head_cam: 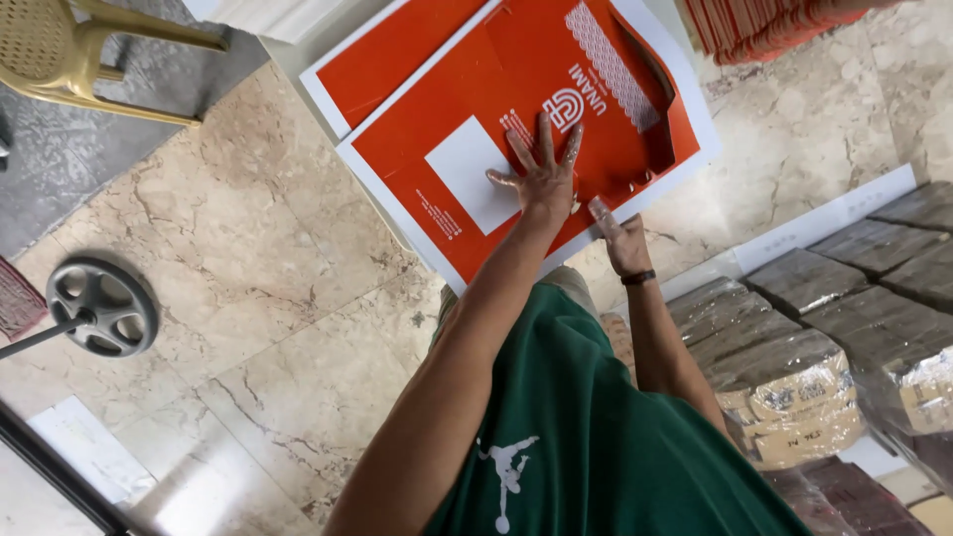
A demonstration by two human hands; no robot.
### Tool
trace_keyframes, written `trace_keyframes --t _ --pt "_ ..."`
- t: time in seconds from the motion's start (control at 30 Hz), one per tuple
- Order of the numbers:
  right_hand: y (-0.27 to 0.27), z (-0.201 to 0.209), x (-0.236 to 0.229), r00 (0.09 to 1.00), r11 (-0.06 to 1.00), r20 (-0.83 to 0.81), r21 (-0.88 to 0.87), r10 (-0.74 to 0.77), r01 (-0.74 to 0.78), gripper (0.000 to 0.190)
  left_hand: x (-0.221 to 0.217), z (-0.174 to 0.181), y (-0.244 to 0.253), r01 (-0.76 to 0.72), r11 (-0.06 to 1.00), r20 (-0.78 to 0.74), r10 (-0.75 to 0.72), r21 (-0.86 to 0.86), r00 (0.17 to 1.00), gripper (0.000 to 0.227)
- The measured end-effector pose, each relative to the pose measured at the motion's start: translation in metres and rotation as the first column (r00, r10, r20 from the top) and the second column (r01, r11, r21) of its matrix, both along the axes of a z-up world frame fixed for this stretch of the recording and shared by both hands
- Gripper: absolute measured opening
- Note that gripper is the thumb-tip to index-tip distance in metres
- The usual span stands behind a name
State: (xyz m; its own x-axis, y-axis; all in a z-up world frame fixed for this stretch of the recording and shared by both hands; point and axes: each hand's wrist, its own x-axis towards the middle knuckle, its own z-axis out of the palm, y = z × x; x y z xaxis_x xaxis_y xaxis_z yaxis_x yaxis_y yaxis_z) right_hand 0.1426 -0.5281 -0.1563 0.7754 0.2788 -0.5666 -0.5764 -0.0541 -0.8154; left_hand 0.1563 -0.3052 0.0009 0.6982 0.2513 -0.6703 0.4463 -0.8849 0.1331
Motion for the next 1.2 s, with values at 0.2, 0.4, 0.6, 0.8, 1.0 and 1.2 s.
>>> trace_keyframes --t 0.2,0.4,0.6,0.8,1.0,1.2 --pt "0.014 0.043 0.004 0.984 0.960 0.014 -0.220 0.178 -0.171 0.053 -0.007 -0.027 0.022 -0.086 0.982 0.048 0.096 -0.165 0.994 0.107" --pt "0.039 0.062 -0.004 0.994 0.995 -0.089 0.072 -0.069 0.075 0.048 -0.057 0.021 0.044 0.037 0.968 0.147 -0.001 -0.248 0.989 0.123" --pt "0.072 0.054 -0.023 0.929 0.948 -0.247 -0.094 0.274 -0.305 0.077 -0.050 -0.004 0.044 0.015 0.999 0.081 -0.012 -0.041 0.997 0.116" --pt "0.055 0.069 -0.026 0.919 0.911 0.122 -0.232 0.376 -0.342 0.034 -0.043 0.028 0.045 0.084 0.996 -0.133 -0.085 -0.010 0.987 0.128" --pt "0.045 0.038 -0.027 0.939 0.928 0.094 -0.209 0.332 -0.307 0.061 -0.046 0.024 0.048 0.146 0.987 -0.190 -0.157 -0.073 0.969 0.132" --pt "0.114 0.135 -0.057 0.792 0.935 -0.564 -0.092 0.234 -0.342 0.074 -0.085 0.056 0.097 0.055 0.950 -0.098 -0.089 -0.309 0.991 0.109"
